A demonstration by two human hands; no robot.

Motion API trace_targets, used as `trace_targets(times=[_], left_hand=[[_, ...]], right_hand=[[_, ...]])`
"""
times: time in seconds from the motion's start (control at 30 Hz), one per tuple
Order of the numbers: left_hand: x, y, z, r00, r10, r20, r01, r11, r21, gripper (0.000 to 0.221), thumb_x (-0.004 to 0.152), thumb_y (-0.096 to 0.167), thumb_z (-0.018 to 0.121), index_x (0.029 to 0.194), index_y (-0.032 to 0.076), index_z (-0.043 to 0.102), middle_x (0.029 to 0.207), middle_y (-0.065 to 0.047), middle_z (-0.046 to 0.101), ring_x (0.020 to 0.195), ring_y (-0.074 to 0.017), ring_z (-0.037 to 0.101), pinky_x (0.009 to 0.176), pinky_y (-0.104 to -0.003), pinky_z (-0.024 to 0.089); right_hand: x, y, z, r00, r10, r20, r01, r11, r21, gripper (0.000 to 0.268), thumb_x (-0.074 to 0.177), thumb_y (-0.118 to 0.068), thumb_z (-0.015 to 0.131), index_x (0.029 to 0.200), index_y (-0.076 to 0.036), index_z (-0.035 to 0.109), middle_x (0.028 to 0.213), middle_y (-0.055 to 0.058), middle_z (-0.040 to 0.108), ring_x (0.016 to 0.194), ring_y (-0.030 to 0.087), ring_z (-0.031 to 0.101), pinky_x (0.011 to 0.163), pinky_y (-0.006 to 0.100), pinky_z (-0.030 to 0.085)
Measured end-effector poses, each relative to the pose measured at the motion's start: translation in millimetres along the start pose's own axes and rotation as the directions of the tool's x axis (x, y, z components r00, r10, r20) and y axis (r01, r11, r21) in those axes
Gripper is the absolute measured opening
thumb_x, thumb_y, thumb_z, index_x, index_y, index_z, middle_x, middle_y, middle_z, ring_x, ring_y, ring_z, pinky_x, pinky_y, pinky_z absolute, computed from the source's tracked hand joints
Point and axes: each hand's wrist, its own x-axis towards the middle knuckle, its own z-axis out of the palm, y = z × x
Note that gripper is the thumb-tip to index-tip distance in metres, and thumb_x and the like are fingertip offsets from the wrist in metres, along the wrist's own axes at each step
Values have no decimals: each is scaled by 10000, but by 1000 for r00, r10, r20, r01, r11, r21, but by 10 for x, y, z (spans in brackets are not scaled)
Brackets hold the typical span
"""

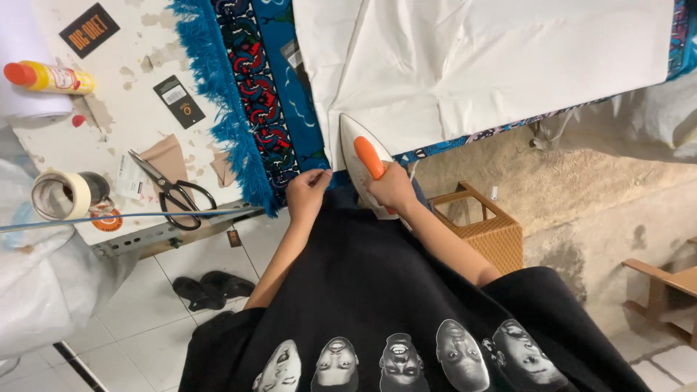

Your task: Ironing and folding a white garment on a pressing table using an iron and spray bottle.

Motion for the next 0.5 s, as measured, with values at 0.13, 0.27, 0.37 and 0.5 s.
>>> trace_targets(times=[0.13, 0.27, 0.37, 0.5], left_hand=[[134, 43, 77, 1000, 19, 25, -21, 996, 88, 398, 842, 421, 812, 1040, 76, 797, 919, -116, 787, 932, -320, 752, 779, -400, 598], [244, -46, 159, 997, -31, 70, 24, 994, 106, 390, 810, 391, 836, 1035, 75, 791, 897, -89, 788, 861, -248, 759, 752, -354, 603], [298, -56, 198, 993, -56, 104, 52, 998, 46, 316, 815, 327, 826, 997, 72, 786, 803, -76, 775, 709, -194, 758, 651, -310, 608], [161, -66, 107, 982, -168, 84, 180, 971, -157, 241, 881, 255, 730, 953, 31, 784, 724, -108, 732, 666, -216, 747, 628, -316, 617]], right_hand=[[-38, 106, -386, 997, 34, -72, -32, 999, 36, 197, 709, -120, 716, 848, 20, 725, 514, 137, 584, 382, 259, 623, 401, 341, 504], [26, 395, -864, 972, 101, -214, -62, 981, 184, 163, 792, -173, 642, 840, -20, 672, 518, 138, 556, 369, 248, 594, 375, 373, 476], [-35, 207, -938, 984, 108, -142, -77, 976, 204, 114, 753, -105, 643, 818, -12, 634, 510, 121, 543, 356, 224, 578, 367, 356, 463], [-146, -114, -506, 997, 28, 68, -31, 999, 43, 249, 727, -114, 673, 919, 36, 723, 573, 155, 621, 397, 242, 615, 394, 353, 463]])
